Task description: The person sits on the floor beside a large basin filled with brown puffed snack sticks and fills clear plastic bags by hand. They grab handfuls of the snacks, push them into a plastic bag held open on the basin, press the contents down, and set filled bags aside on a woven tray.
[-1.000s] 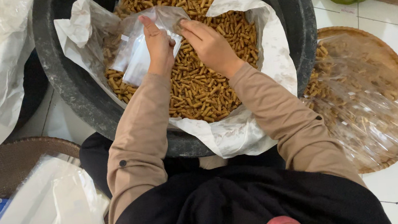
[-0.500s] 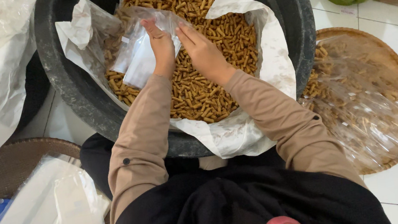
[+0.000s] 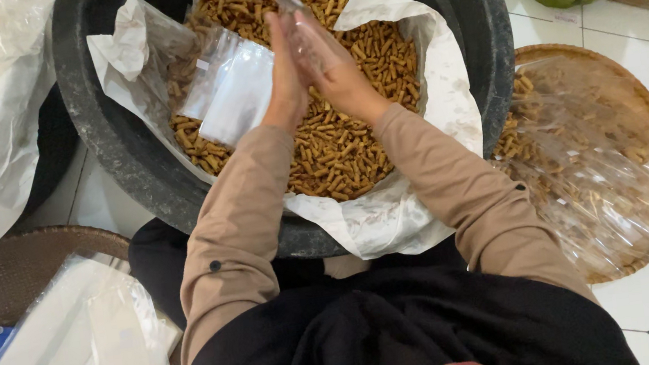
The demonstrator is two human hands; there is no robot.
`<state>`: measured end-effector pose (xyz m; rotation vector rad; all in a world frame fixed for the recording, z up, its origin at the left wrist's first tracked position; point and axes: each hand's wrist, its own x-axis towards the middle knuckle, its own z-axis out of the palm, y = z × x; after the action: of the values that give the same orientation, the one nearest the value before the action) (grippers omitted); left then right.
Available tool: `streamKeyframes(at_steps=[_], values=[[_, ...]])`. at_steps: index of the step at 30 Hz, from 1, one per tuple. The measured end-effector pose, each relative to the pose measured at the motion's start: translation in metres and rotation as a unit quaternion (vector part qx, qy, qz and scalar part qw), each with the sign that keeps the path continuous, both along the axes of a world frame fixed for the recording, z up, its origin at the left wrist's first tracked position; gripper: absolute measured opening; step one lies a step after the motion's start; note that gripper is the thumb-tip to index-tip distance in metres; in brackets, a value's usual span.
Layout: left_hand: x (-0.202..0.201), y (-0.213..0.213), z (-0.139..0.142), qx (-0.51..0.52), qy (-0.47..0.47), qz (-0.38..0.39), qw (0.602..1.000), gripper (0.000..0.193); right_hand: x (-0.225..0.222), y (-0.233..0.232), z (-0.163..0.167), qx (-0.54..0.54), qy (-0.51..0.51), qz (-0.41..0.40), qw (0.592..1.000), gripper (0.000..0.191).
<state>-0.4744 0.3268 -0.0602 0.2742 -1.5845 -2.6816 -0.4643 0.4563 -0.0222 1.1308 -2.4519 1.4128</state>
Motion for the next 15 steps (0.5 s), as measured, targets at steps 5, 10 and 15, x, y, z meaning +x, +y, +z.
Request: streamKeyframes(at_steps=[5, 10, 15], values=[[-0.008, -0.017, -0.015, 0.25, 0.053, -0.01, 0.967, 0.096, 0.012, -0.016, -0.015, 0.049, 0.12, 0.019, 0.991, 0.052], [0.021, 0.044, -0.01, 0.187, -0.017, -0.144, 0.972, 0.1, -0.018, 0.0, -0.028, -0.197, -0.312, -0.072, 0.926, 0.054], [0.021, 0.053, 0.004, 0.196, -0.024, -0.221, 0.955, 0.112, -0.039, 0.02, -0.021, -0.31, -0.345, -0.031, 0.886, 0.059]])
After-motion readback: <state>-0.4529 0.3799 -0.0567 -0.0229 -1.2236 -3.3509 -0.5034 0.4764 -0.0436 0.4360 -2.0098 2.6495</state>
